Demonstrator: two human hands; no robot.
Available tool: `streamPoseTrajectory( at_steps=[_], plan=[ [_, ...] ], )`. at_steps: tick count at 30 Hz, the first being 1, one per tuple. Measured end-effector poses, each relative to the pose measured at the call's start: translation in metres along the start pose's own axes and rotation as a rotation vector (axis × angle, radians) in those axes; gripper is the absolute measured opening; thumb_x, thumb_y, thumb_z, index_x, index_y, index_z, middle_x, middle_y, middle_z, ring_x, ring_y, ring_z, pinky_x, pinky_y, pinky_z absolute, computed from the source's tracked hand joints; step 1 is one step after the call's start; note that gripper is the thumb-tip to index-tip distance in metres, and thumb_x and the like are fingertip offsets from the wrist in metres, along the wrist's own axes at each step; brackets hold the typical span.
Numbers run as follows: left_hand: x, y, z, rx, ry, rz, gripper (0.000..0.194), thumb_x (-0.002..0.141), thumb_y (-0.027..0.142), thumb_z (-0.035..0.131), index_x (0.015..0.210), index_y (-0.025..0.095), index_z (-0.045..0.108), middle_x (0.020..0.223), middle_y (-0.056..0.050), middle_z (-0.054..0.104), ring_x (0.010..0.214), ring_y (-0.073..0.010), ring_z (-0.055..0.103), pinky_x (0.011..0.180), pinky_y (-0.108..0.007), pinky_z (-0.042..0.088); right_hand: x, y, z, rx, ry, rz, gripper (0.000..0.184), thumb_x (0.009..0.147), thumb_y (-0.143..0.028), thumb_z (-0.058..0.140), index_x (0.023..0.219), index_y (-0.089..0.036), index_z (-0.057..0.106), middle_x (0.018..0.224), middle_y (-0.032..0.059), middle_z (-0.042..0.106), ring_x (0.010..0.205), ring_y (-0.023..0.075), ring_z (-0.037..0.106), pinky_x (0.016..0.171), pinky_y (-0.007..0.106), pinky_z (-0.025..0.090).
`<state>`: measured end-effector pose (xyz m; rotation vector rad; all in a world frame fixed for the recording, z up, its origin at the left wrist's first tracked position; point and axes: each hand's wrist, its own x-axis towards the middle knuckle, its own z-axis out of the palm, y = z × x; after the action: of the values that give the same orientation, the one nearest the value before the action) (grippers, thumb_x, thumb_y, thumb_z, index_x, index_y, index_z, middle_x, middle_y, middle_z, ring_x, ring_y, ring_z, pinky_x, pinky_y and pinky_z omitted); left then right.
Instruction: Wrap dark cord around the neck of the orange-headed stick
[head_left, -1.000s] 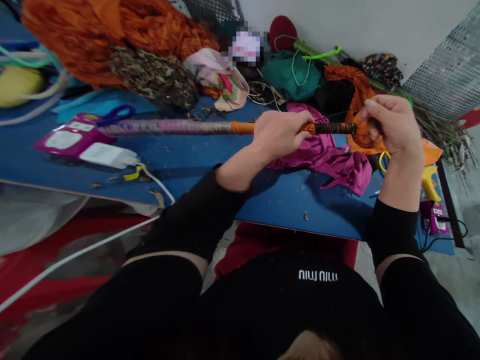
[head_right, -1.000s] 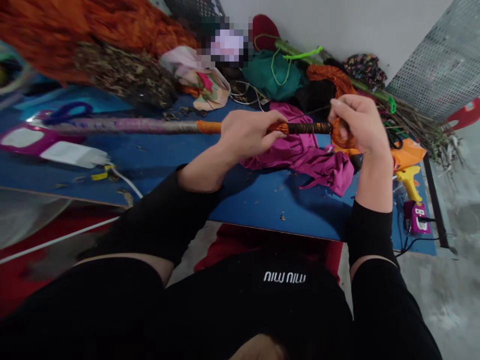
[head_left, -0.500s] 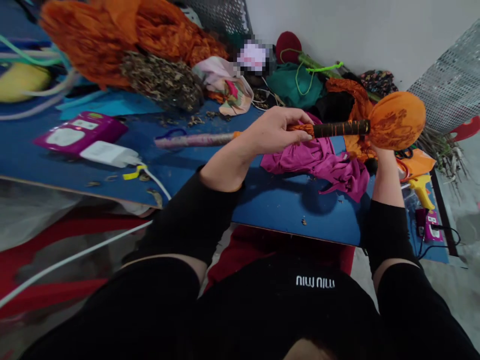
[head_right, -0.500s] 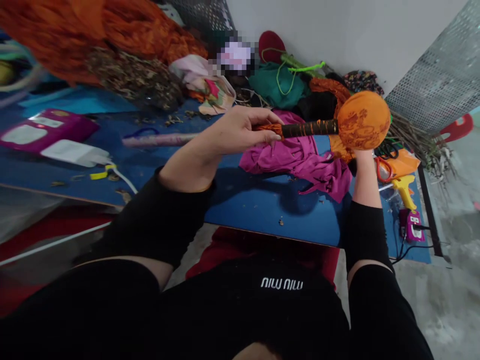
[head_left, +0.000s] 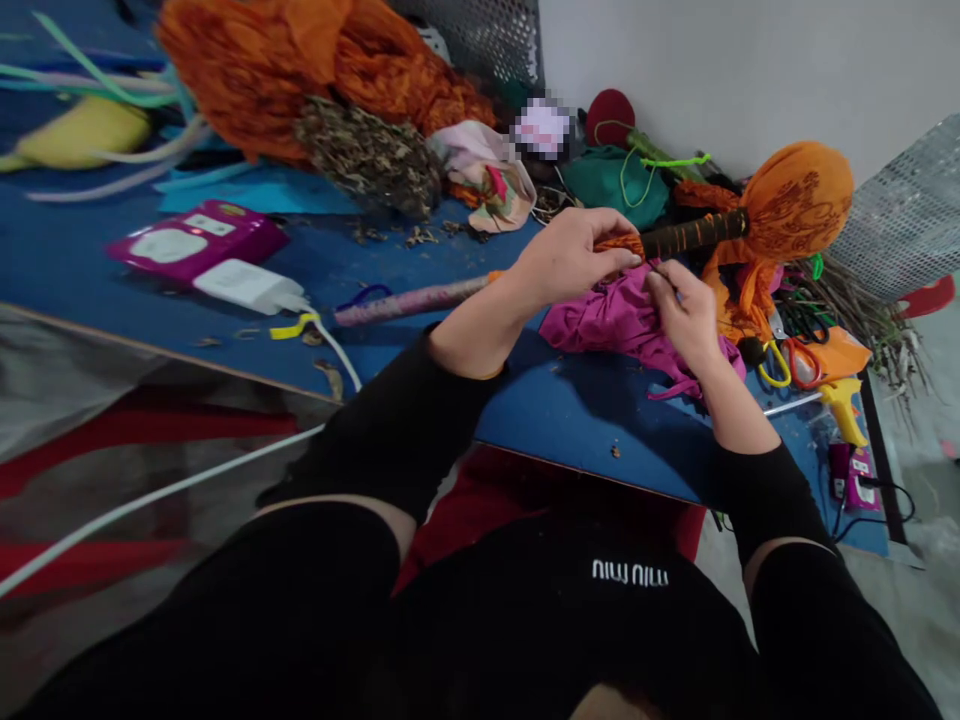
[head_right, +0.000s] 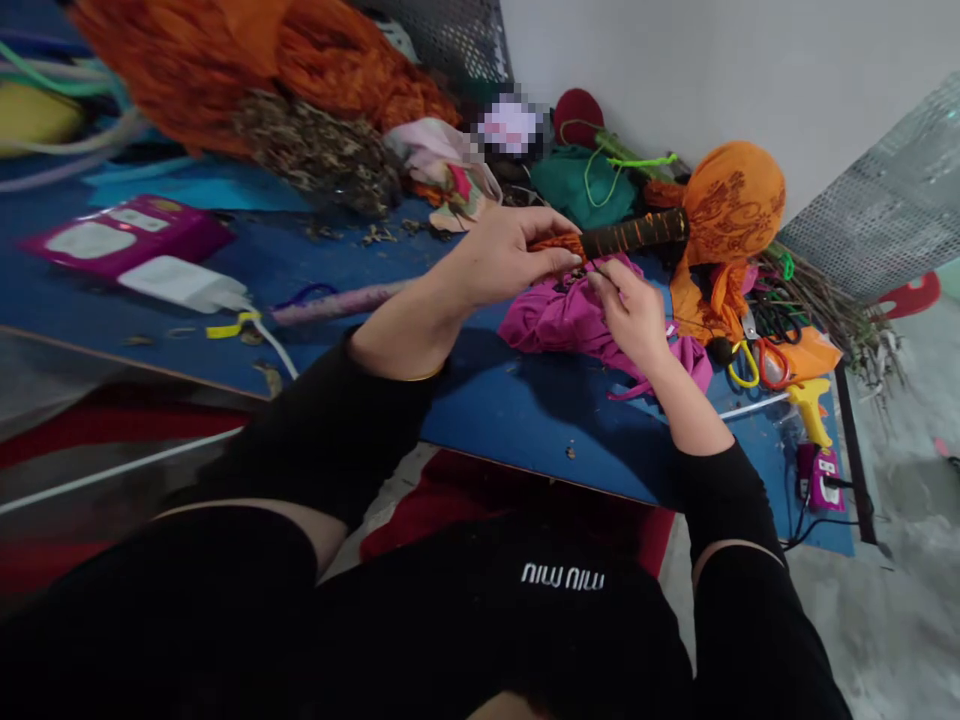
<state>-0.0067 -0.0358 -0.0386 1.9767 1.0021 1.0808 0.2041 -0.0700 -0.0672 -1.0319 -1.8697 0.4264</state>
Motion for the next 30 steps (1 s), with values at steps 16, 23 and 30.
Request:
streamPoseTrajectory(
  at_steps=[16,23,30],
  plan=[
    [0.005,-0.011,0.021,-0.229,-0.166,-0.102,0.013,0.084,0.017,0.076,0.096,0.013,0.08,0.091,-0.005,0.077,0.081,-0.0153,0.069,0.08,-0.03,0.055,-0.003,0.014,0.015,0.384,0.234,0.237,0.066,0.103,-0.084,0.05,0.076,-0.024,0.06,0.064,-0.0012,0.047,0.059,0.0139,0.055,0.056,0.032,0.054],
    [0.005,-0.017,0.03,-0.145,-0.106,-0.071,0.022,0.081,0.022,0.071,0.098,0.012,0.08,0.086,-0.003,0.076,0.077,-0.0151,0.065,0.08,-0.029,0.053,-0.014,-0.026,0.03,0.415,0.312,0.276,0.072,0.102,-0.086,0.048,0.067,-0.024,0.048,0.063,-0.0038,0.035,0.053,0.0087,0.033,0.048,0.026,0.034],
    [0.0,-0.009,0.031,0.18,-0.132,-0.119,0.02,0.084,0.032,0.064,0.089,0.017,0.078,0.08,0.0,0.069,0.075,-0.017,0.057,0.07,-0.03,0.038,-0.014,-0.037,0.03,0.393,0.283,0.235,0.07,0.103,-0.083,0.051,0.068,-0.023,0.053,0.067,-0.0029,0.048,0.058,0.0088,0.044,0.057,0.026,0.047]
  ],
)
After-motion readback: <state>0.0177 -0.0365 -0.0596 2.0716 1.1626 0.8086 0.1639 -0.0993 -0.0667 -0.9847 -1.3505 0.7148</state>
